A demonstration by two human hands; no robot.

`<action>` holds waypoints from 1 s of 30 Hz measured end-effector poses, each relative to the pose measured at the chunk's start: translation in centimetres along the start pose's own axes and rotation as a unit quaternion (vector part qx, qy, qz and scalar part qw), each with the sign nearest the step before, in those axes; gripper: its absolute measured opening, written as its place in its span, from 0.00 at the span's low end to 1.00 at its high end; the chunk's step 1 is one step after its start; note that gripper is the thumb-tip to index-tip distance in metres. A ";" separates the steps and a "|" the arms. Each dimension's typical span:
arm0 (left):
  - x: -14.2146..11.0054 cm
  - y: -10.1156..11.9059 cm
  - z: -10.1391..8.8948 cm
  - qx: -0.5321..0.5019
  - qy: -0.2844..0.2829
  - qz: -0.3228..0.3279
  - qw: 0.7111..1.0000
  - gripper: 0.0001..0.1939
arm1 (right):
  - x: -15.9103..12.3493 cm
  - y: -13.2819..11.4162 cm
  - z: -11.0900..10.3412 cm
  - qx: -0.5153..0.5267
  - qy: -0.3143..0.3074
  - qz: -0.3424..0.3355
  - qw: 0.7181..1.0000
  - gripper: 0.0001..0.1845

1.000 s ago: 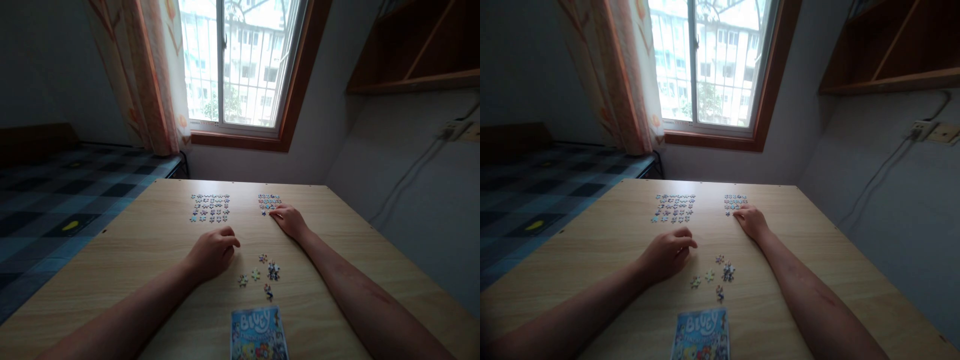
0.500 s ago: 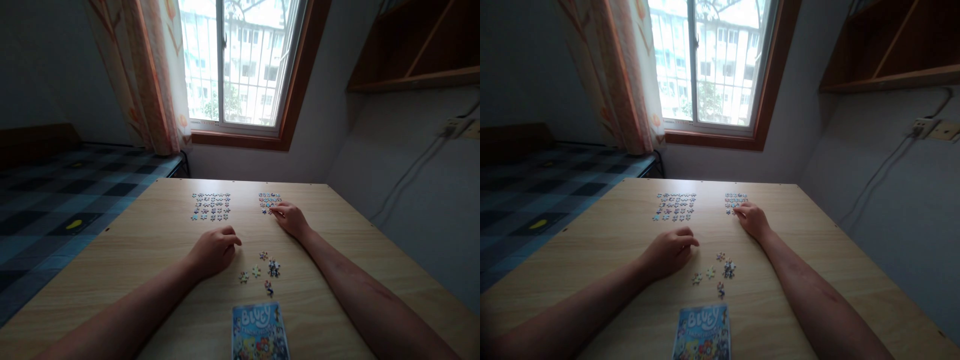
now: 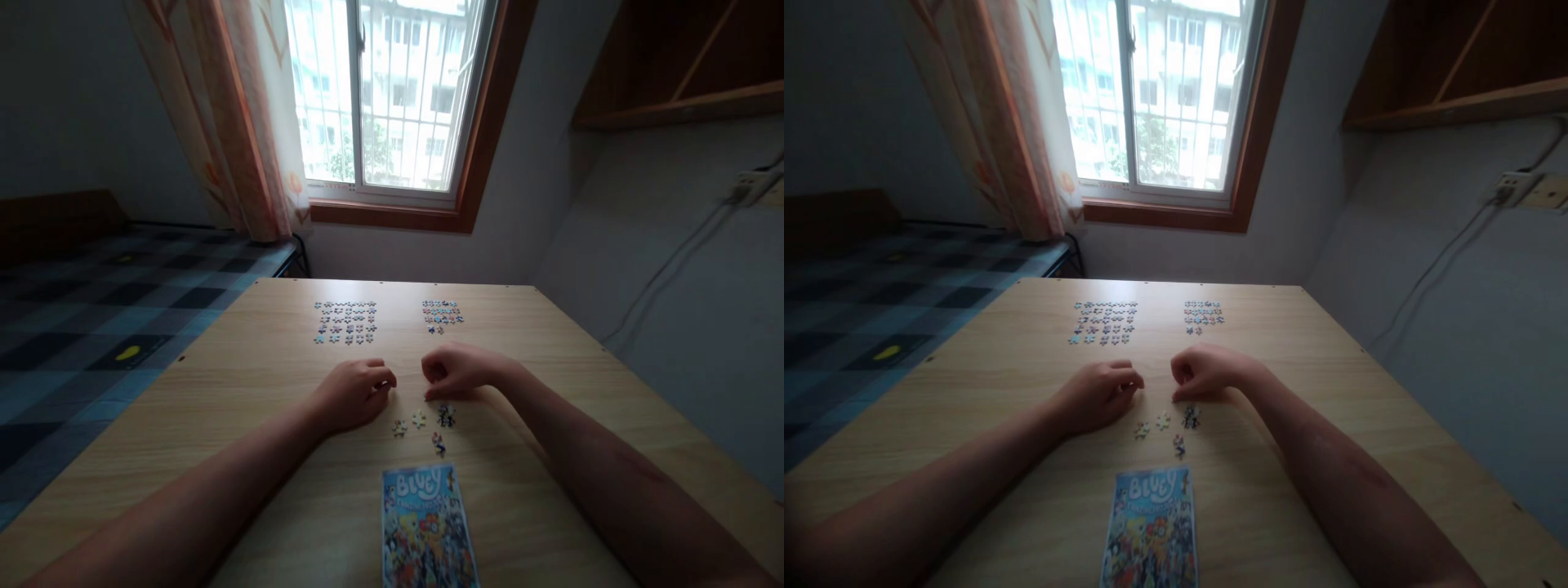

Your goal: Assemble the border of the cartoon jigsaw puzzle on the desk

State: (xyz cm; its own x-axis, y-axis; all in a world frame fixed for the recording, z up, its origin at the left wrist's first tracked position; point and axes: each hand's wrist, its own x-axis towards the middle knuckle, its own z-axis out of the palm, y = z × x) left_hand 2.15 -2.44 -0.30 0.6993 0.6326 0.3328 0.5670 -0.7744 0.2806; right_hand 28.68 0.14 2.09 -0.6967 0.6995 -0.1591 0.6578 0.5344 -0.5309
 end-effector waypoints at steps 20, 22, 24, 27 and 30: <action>0.0 -0.5 0.0 -0.001 -0.007 -0.018 1.000 0.13 | -2.2 6.6 -2.5 -0.213 0.228 0.214 0.926 0.09; 0.0 -0.5 0.0 0.001 -0.009 -0.018 1.000 0.13 | -2.0 6.6 -2.2 -0.209 0.241 0.198 0.927 0.09; 0.0 -0.5 0.0 0.001 -0.013 -0.018 1.000 0.13 | -1.8 6.7 -2.0 -0.216 0.252 0.182 0.926 0.10; 0.1 -0.4 -0.1 -0.003 -0.019 -0.022 1.000 0.12 | -1.3 6.8 -1.7 -0.227 0.259 0.175 0.922 0.12; 0.2 -0.2 -0.2 -0.008 -0.020 -0.028 0.999 0.12 | -0.9 7.1 -1.5 -0.228 0.265 0.181 0.920 0.12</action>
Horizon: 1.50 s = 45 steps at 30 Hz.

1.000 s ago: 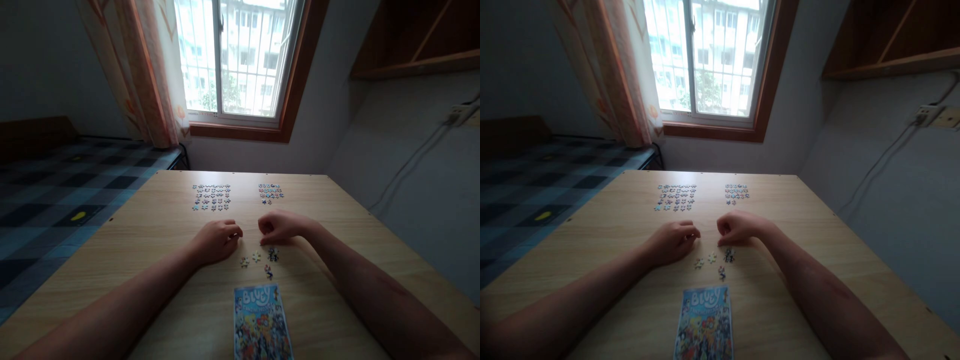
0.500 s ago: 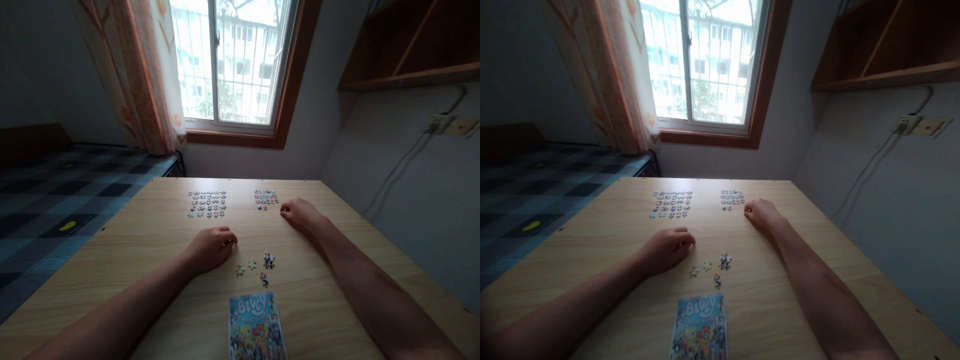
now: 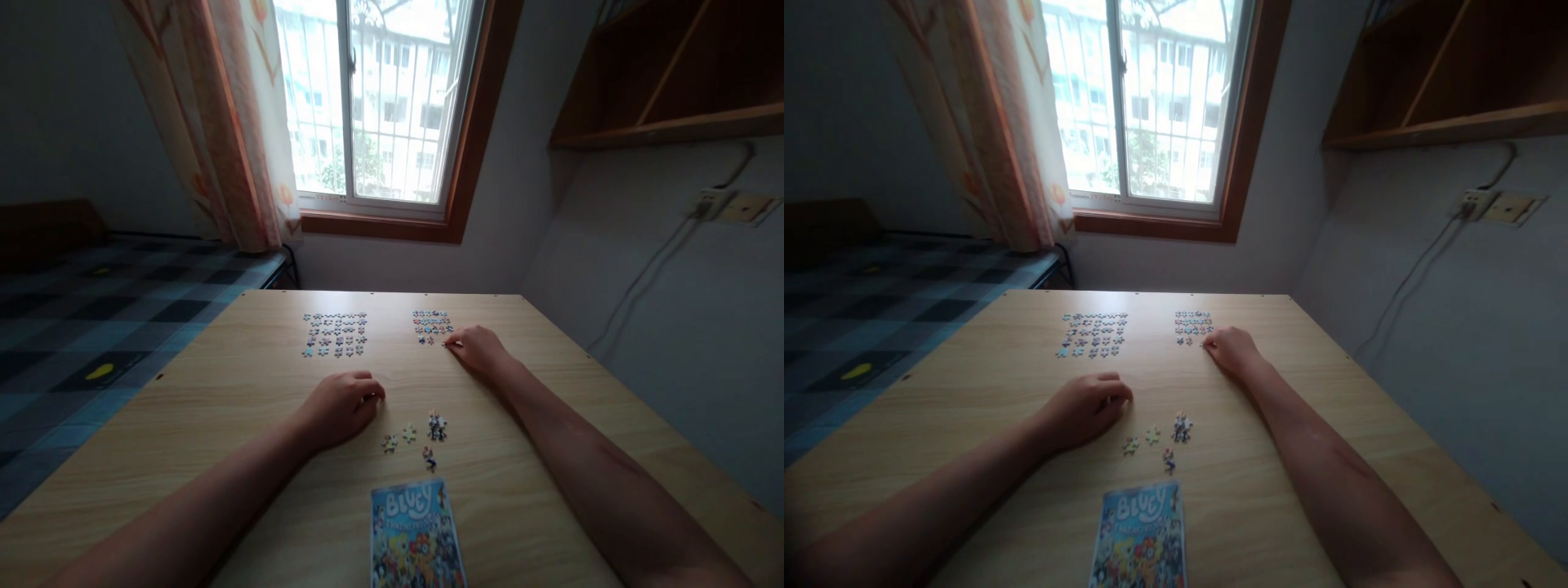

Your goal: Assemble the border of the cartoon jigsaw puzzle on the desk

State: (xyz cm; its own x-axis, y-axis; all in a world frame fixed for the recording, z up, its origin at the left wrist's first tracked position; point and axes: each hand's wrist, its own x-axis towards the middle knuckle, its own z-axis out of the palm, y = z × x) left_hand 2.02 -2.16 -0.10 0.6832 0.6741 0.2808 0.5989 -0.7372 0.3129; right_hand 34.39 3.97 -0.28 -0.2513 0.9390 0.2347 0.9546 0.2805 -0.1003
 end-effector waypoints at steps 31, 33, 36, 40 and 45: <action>0.0 -0.5 0.5 -0.003 0.013 0.007 1.000 0.12 | 0.4 0.4 2.8 0.079 0.075 0.032 0.994 0.13; 0.1 -0.5 0.5 -0.003 0.013 0.007 1.000 0.12 | 0.4 0.5 2.9 0.080 0.078 0.030 0.993 0.13; 0.1 -0.4 0.4 -0.005 0.012 0.002 1.000 0.12 | 0.4 0.5 3.0 0.081 0.078 0.034 0.993 0.13; 0.2 -0.2 0.1 -0.011 0.010 -0.006 1.000 0.12 | 0.2 0.3 2.9 0.106 0.087 0.043 0.990 0.12; 0.3 -0.1 0.0 -0.020 0.003 -0.014 1.000 0.12 | -0.1 0.0 1.6 0.143 0.060 0.030 0.987 0.12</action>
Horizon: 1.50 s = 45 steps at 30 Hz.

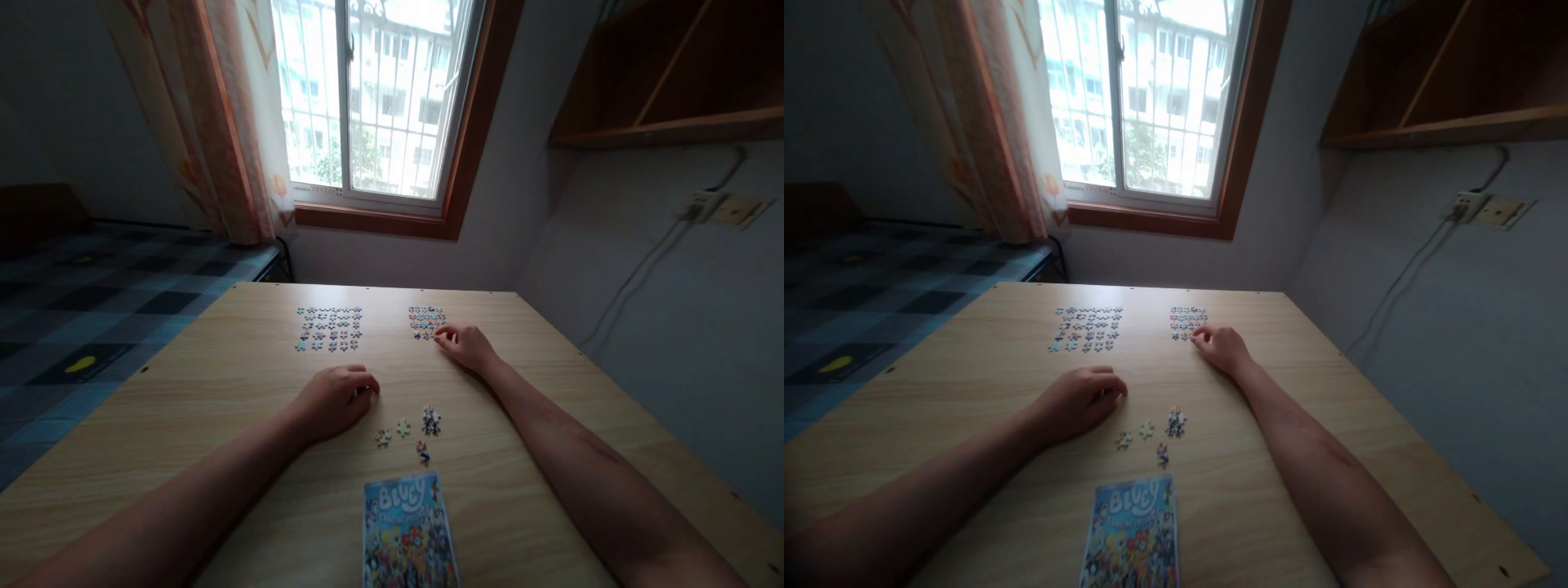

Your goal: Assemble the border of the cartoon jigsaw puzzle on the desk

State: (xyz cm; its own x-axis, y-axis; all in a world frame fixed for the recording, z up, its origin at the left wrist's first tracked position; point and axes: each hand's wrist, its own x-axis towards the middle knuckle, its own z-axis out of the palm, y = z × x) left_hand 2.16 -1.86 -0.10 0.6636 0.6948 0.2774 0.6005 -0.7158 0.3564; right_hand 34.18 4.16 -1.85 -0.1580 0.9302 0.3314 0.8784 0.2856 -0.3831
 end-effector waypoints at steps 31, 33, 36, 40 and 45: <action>0.3 -0.1 0.0 -0.005 -0.018 -0.016 1.000 0.12 | -1.1 -6.3 -2.8 0.131 -0.465 -0.144 0.864 0.12; 0.3 -0.1 0.0 -0.005 -0.018 -0.016 1.000 0.12 | -1.2 -6.4 -3.0 0.125 -0.469 -0.137 0.864 0.11; 0.2 0.0 -0.2 -0.006 -0.018 -0.015 1.000 0.12 | -1.2 -6.7 -3.1 0.127 -0.480 -0.123 0.859 0.11; 0.2 0.0 -0.2 -0.001 -0.016 -0.014 1.000 0.12 | -1.0 -6.4 -3.1 0.162 -0.512 -0.096 0.838 0.12; 0.2 0.0 -0.1 -0.004 -0.018 -0.016 1.000 0.12 | -0.7 -4.2 -3.8 0.292 -0.557 -0.016 0.777 0.16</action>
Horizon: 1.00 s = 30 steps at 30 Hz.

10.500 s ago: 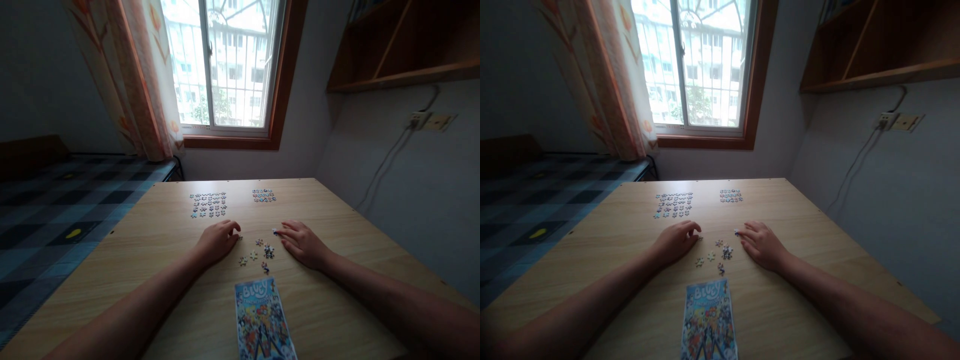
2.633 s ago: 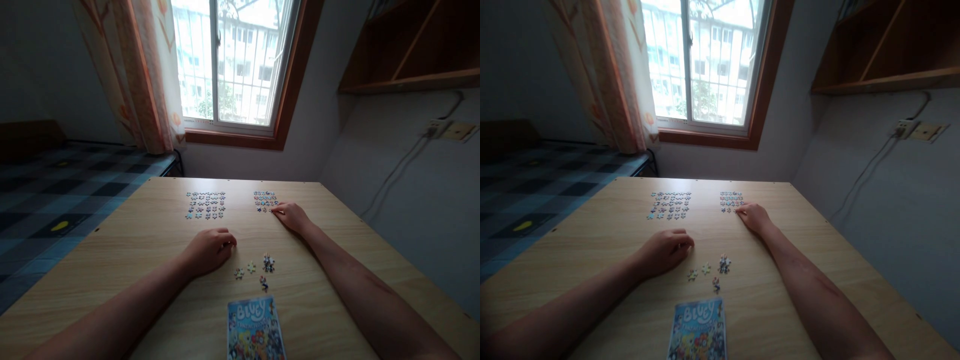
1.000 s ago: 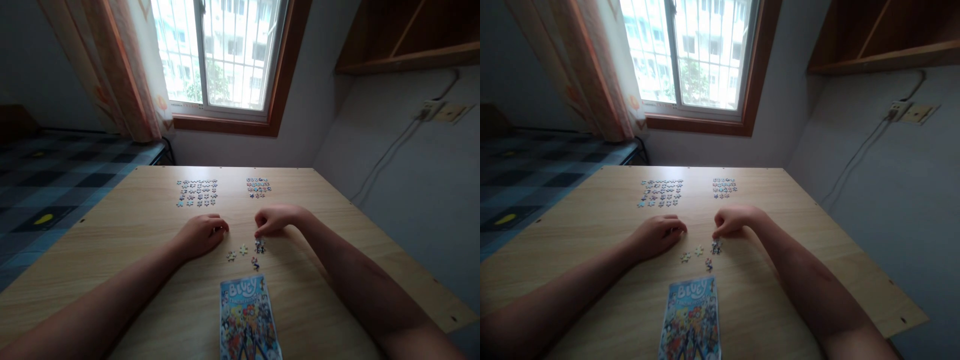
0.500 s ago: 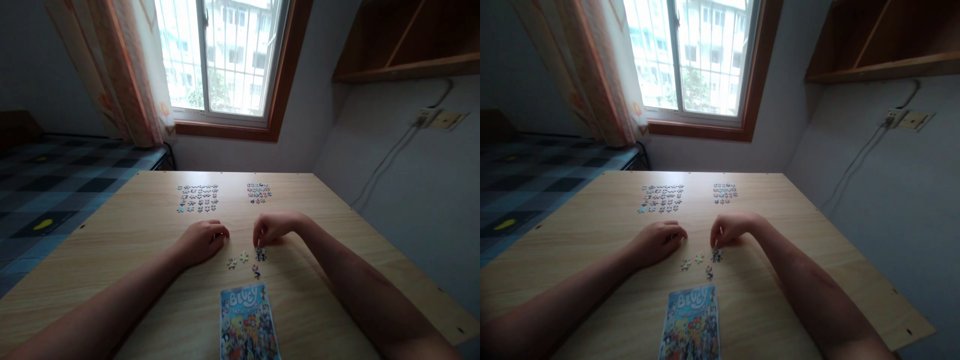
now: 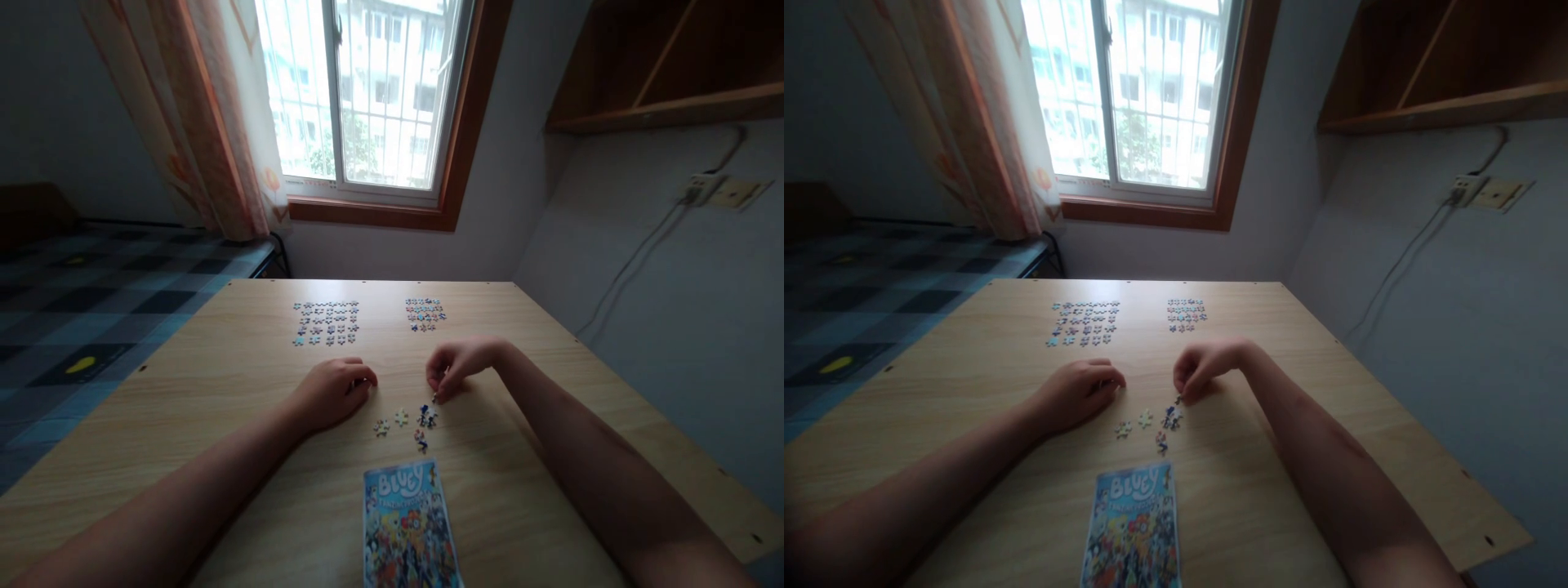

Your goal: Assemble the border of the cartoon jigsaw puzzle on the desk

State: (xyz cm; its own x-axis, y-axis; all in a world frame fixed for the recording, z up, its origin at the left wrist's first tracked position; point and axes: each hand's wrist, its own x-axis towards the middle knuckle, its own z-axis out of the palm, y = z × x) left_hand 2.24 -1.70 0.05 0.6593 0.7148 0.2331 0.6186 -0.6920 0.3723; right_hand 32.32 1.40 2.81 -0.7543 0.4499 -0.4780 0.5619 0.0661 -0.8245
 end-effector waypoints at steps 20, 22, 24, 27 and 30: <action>0.1 -0.1 0.0 -0.010 0.002 -0.003 1.000 0.12 | -0.5 5.2 -3.9 -0.116 0.520 0.099 0.841 0.13; 0.1 -0.1 0.1 -0.012 0.001 -0.001 1.000 0.12 | -0.7 5.2 -3.8 -0.140 0.509 0.097 0.843 0.14; 0.1 -0.2 0.1 -0.010 0.000 0.000 1.000 0.12 | -0.7 5.3 -3.7 -0.166 0.500 0.099 0.844 0.14; 0.1 -0.3 0.2 -0.007 -0.003 -0.001 1.000 0.12 | -0.4 5.5 -3.5 -0.207 0.492 0.095 0.840 0.13; 0.1 -0.3 0.2 -0.003 -0.004 -0.002 1.000 0.12 | 0.0 5.7 -3.5 -0.230 0.500 0.089 0.830 0.13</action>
State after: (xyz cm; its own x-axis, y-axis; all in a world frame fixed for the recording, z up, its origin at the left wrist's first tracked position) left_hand 2.21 -1.44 -0.16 0.6609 0.7161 0.2247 0.6179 -0.6891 0.3787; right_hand 36.67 4.87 -0.89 -0.1151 0.9884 0.0995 0.8781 0.1481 -0.4550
